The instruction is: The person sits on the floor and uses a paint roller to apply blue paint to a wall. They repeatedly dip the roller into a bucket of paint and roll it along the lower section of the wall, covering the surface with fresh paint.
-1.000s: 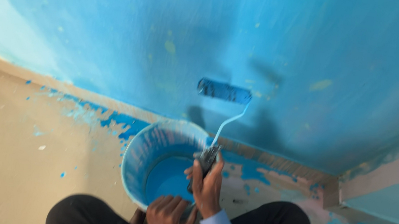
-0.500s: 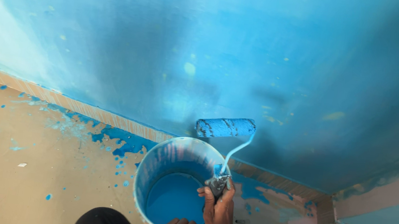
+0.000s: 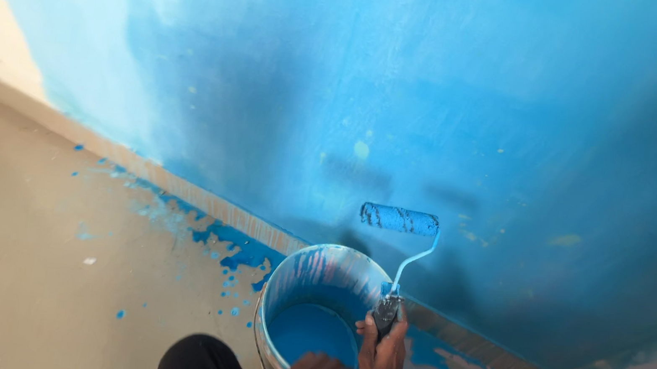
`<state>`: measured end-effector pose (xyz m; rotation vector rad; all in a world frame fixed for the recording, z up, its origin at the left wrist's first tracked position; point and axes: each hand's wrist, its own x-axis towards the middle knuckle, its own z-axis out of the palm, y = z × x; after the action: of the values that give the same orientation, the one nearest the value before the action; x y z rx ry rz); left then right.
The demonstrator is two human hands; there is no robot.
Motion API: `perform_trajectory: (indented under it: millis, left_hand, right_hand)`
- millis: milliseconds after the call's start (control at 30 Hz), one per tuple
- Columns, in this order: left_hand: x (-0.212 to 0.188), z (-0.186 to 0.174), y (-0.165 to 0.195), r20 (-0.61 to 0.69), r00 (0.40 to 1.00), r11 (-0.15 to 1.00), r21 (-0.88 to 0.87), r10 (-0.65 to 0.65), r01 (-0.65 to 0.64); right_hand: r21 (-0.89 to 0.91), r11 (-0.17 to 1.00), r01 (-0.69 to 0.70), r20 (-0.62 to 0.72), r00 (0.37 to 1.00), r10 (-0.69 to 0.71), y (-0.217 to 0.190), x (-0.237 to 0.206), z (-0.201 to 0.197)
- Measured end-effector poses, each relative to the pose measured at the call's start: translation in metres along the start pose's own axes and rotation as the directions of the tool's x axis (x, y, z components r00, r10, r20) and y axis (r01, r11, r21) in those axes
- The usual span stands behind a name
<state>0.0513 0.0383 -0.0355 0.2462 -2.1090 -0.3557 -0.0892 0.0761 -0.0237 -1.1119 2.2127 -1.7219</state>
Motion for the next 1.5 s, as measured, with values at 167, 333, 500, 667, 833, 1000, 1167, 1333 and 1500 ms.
perform_trajectory:
  millis: [167, 333, 500, 667, 833, 1000, 1167, 1333, 1500]
  left_hand:
    - [-0.001, -0.010, -0.015, -0.433, 0.806, 0.852, 0.145, -0.403, 0.503]
    - [0.007, -0.033, -0.067, -0.177, 0.577, 0.593, -0.404, -0.797, 0.696]
    - [0.011, -0.029, -0.054, 0.140, 0.626, 0.437, -0.599, -0.767, 0.670]
    - [0.010, -0.012, -0.018, 0.009, 0.679, 0.544, -0.591, -0.735, 0.596]
    - [0.015, -0.020, -0.005, -0.029, 0.710, 0.615, -0.525, -0.703, 0.588]
    - [0.019, -0.042, 0.006, -0.144, 0.771, 0.744, -0.419, -0.621, 0.521]
    - [0.018, -0.052, 0.011, -0.241, 0.793, 0.821, -0.299, -0.559, 0.487]
    - [0.014, -0.048, 0.007, -0.281, 0.814, 0.861, -0.174, -0.509, 0.479]
    - [0.006, -0.049, 0.006, -0.245, 0.817, 0.852, -0.187, -0.522, 0.489]
  right_hand:
    - [-0.024, 0.999, 0.038, 0.032, 0.999, -0.037, -0.001, -0.012, -0.006]
    - [0.074, 0.993, 0.096, 0.016, 0.995, -0.098, 0.020, -0.036, -0.021]
    - [0.237, 0.968, 0.084, -0.017, 0.996, -0.082, 0.031, -0.073, -0.057]
    - [0.459, 0.881, 0.115, -0.158, 0.986, -0.046, 0.038, -0.110, -0.083]
    - [0.420, 0.901, 0.110, -0.285, 0.958, 0.015, 0.032, -0.152, -0.114]
    - [0.173, 0.977, -0.125, -0.109, 0.983, 0.145, 0.005, -0.183, -0.154]
    - [-0.400, 0.895, -0.199, 0.077, 0.965, 0.250, -0.022, -0.173, -0.161]
    - [-0.540, 0.822, 0.179, 0.280, 0.960, -0.025, -0.030, -0.132, -0.130]
    - [-0.577, 0.743, 0.339, 0.461, 0.886, -0.046, -0.018, -0.080, -0.088]
